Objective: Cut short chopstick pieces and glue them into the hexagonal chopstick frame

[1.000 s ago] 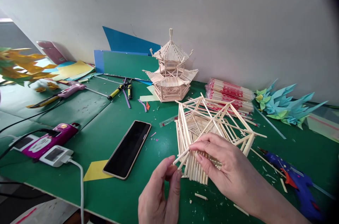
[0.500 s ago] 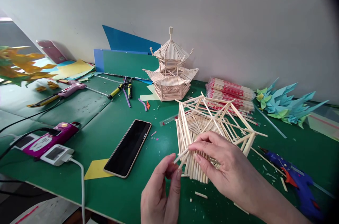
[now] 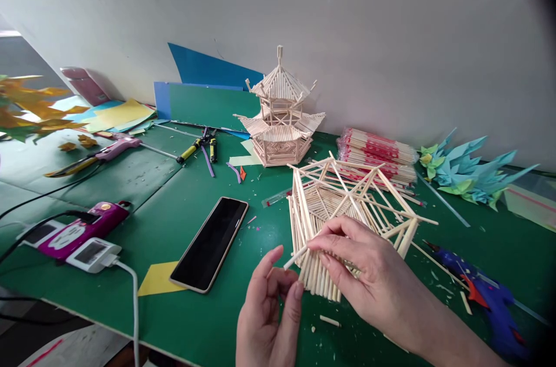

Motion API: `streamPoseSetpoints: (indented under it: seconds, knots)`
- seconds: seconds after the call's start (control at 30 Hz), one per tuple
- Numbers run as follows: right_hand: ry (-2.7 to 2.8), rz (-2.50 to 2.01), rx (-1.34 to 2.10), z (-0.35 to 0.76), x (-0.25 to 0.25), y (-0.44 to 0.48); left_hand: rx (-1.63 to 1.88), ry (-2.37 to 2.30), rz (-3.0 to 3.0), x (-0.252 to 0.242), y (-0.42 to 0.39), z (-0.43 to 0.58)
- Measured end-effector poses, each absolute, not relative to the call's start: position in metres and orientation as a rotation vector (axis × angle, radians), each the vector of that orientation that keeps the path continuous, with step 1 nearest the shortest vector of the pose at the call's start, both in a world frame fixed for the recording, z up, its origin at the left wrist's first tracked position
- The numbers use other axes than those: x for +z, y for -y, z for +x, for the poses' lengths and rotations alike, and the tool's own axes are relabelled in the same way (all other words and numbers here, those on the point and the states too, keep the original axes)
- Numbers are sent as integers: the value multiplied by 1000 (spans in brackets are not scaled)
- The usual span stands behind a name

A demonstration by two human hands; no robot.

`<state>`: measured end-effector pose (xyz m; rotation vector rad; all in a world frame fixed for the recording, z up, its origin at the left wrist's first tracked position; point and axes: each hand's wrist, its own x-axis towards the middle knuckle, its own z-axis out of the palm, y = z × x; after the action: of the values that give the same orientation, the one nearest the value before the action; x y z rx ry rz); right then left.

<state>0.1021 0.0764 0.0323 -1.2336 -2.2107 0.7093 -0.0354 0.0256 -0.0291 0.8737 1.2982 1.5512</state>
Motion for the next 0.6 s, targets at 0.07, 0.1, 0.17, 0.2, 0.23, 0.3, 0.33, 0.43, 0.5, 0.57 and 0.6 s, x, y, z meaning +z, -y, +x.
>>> streamPoseSetpoints:
  seconds: [0.07,0.1,0.17,0.2,0.23,0.3,0.33,0.43,0.5,0.57,0.6]
  knots:
    - [2201,-1212,734,102,33,-76,1539,-1285,847,-28,-26,-35]
    - [2200,-1201,748,102,33,-76,1533,-1280,835,-28,-26,-35]
    - [2206,-1182,764,103,33,-76,1517,-1274,824,-28,-25,-36]
    - [2209,-1177,765,104,33,-76,1509,-1274,827,-27,-25,-36]
    - [2212,-1176,762,104,33,-76,1500,-1276,835,-27,-24,-36]
    - [2214,-1175,749,104,33,-76,1496,-1292,860,-25,-22,-36]
    - [2214,-1173,741,104,33,-76,1504,-1300,870,-24,-21,-37]
    - [2211,-1171,733,104,33,-75,1551,-1314,856,-20,-19,-41]
    - [2213,-1178,736,103,34,-75,1557,-1329,836,-19,-18,-44]
    - [2217,-1183,735,103,34,-75,1531,-1346,871,-18,-19,-46]
    - [2217,-1182,734,104,34,-75,1518,-1345,916,-19,-20,-47]
